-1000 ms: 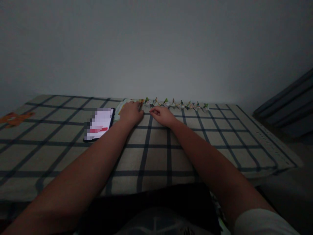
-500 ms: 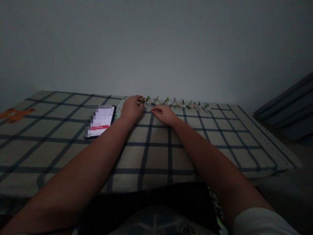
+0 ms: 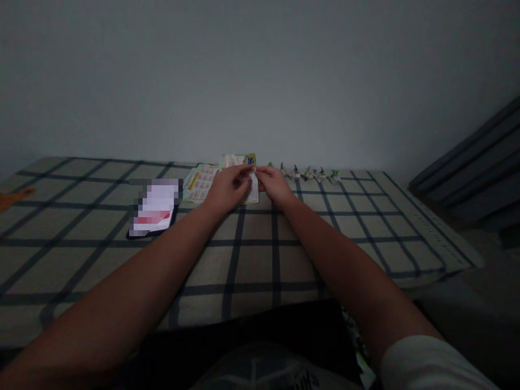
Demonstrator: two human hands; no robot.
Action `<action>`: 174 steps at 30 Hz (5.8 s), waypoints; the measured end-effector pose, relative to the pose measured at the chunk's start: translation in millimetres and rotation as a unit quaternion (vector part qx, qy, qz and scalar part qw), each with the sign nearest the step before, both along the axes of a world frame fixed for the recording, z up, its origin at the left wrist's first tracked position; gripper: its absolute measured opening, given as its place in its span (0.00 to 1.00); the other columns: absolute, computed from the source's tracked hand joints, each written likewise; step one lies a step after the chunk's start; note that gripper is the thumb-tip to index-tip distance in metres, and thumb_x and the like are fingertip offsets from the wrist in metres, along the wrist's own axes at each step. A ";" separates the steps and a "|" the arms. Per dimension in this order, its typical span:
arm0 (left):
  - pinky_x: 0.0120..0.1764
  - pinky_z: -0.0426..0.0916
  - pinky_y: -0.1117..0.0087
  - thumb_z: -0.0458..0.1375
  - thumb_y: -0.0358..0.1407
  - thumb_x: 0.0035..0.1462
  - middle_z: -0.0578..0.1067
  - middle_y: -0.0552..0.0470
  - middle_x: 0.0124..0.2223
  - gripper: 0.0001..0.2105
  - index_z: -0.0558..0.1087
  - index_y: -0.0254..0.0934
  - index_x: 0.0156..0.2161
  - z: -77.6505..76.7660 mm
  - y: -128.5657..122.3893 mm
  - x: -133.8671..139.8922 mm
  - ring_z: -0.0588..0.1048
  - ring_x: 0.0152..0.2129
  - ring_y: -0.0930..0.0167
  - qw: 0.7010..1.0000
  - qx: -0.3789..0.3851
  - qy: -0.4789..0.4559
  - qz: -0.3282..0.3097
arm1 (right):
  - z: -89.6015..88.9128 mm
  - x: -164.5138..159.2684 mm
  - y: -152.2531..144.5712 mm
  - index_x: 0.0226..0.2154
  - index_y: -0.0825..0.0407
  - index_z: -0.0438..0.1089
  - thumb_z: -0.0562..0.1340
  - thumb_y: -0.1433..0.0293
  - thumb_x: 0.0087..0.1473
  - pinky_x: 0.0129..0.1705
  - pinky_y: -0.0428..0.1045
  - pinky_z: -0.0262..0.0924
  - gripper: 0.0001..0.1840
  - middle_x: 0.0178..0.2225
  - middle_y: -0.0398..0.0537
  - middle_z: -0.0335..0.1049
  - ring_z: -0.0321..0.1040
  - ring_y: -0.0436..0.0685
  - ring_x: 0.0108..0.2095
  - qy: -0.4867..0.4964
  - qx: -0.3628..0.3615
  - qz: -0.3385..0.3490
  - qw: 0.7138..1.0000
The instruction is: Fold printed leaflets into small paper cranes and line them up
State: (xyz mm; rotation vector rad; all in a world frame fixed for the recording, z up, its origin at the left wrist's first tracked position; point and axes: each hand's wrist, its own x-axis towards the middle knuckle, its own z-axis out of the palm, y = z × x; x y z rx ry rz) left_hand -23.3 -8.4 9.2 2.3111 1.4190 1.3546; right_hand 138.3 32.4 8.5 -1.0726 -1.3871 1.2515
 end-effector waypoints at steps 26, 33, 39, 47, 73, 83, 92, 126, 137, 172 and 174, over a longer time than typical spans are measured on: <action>0.41 0.77 0.71 0.64 0.24 0.47 0.82 0.47 0.39 0.11 0.78 0.33 0.38 7.6 23.5 49.2 0.81 0.37 0.68 0.738 -0.338 -0.568 -0.134 | -9.3 67.6 7.6 0.44 0.47 0.64 0.66 0.70 0.53 0.27 0.45 0.68 0.16 0.29 0.37 0.75 0.72 0.50 0.24 0.125 0.033 -0.038 0.991; 0.36 0.78 0.79 0.55 0.20 0.54 0.81 0.45 0.34 0.11 0.77 0.29 0.39 14.9 22.7 38.9 0.80 0.30 0.72 0.641 -0.387 -0.646 -0.149 | -7.8 68.6 9.5 0.41 0.52 0.79 0.60 0.75 0.52 0.30 0.45 0.70 0.15 0.43 0.49 0.79 0.75 0.50 0.32 0.005 0.065 0.053 0.996; 0.40 0.80 0.73 0.52 0.24 0.53 0.81 0.42 0.38 0.13 0.75 0.29 0.42 20.7 12.5 40.1 0.83 0.35 0.67 0.613 -0.354 -0.683 -0.183 | -3.9 67.5 4.2 0.39 0.52 0.78 0.66 0.66 0.53 0.30 0.44 0.69 0.11 0.38 0.48 0.78 0.74 0.52 0.34 0.008 0.103 0.040 0.994; 0.42 0.77 0.71 0.62 0.23 0.50 0.81 0.51 0.40 0.15 0.74 0.37 0.43 1.9 11.5 60.9 0.79 0.32 0.74 0.738 -0.328 -0.559 -0.186 | -5.6 66.2 7.3 0.40 0.53 0.76 0.66 0.56 0.59 0.27 0.44 0.64 0.17 0.36 0.48 0.77 0.70 0.51 0.31 -0.042 0.131 -0.055 0.989; 0.42 0.77 0.66 0.71 0.37 0.49 0.82 0.44 0.46 0.16 0.79 0.35 0.43 -13.2 17.5 61.4 0.80 0.40 0.64 0.831 -0.240 -0.486 -0.122 | -3.7 67.2 9.0 0.41 0.49 0.69 0.67 0.59 0.58 0.30 0.46 0.64 0.14 0.30 0.41 0.72 0.70 0.52 0.29 0.011 0.108 -0.036 0.993; 0.46 0.75 0.61 0.73 0.32 0.40 0.82 0.44 0.38 0.16 0.81 0.33 0.38 -19.6 25.3 57.7 0.80 0.37 0.61 0.827 -0.302 -0.455 -0.130 | -10.6 66.8 17.2 0.33 0.50 0.69 0.67 0.63 0.57 0.39 0.48 0.66 0.08 0.33 0.43 0.74 0.71 0.53 0.34 0.005 0.144 -0.048 0.988; 0.44 0.74 0.64 0.74 0.37 0.40 0.84 0.45 0.39 0.19 0.82 0.34 0.40 -14.9 22.3 58.1 0.80 0.35 0.64 0.826 -0.272 -0.476 -0.131 | -2.9 66.6 11.1 0.46 0.48 0.69 0.67 0.64 0.58 0.33 0.45 0.67 0.14 0.33 0.42 0.75 0.72 0.52 0.32 0.069 0.095 -0.045 0.992; 0.41 0.71 0.65 0.72 0.44 0.45 0.81 0.48 0.34 0.16 0.79 0.34 0.34 -19.6 29.9 49.5 0.76 0.31 0.68 0.892 -0.243 -0.366 -0.105 | -0.6 64.8 6.3 0.35 0.51 0.69 0.66 0.61 0.60 0.28 0.43 0.65 0.11 0.27 0.39 0.71 0.69 0.48 0.26 0.030 0.073 -0.044 0.996; 0.35 0.67 0.69 0.68 0.42 0.48 0.78 0.52 0.30 0.12 0.75 0.35 0.30 -20.3 32.9 47.8 0.73 0.28 0.70 0.914 -0.181 -0.357 -0.065 | 2.5 64.1 1.0 0.38 0.52 0.71 0.63 0.70 0.62 0.26 0.42 0.66 0.03 0.27 0.40 0.72 0.69 0.47 0.25 0.025 0.032 0.000 0.999; 0.36 0.78 0.71 0.64 0.30 0.54 0.83 0.45 0.45 0.10 0.78 0.32 0.42 -7.9 21.8 55.3 0.80 0.36 0.69 0.856 -0.249 -0.443 -0.092 | 2.4 62.6 0.5 0.32 0.53 0.67 0.60 0.77 0.64 0.24 0.40 0.64 0.08 0.21 0.38 0.70 0.66 0.44 0.19 -0.021 0.003 0.001 1.000; 0.37 0.78 0.69 0.64 0.30 0.54 0.83 0.44 0.46 0.09 0.78 0.32 0.42 -7.6 21.5 55.7 0.80 0.37 0.69 0.856 -0.245 -0.446 -0.094 | 3.0 63.2 0.3 0.32 0.53 0.67 0.61 0.76 0.64 0.24 0.40 0.63 0.08 0.21 0.38 0.70 0.66 0.44 0.18 -0.018 0.002 -0.001 1.000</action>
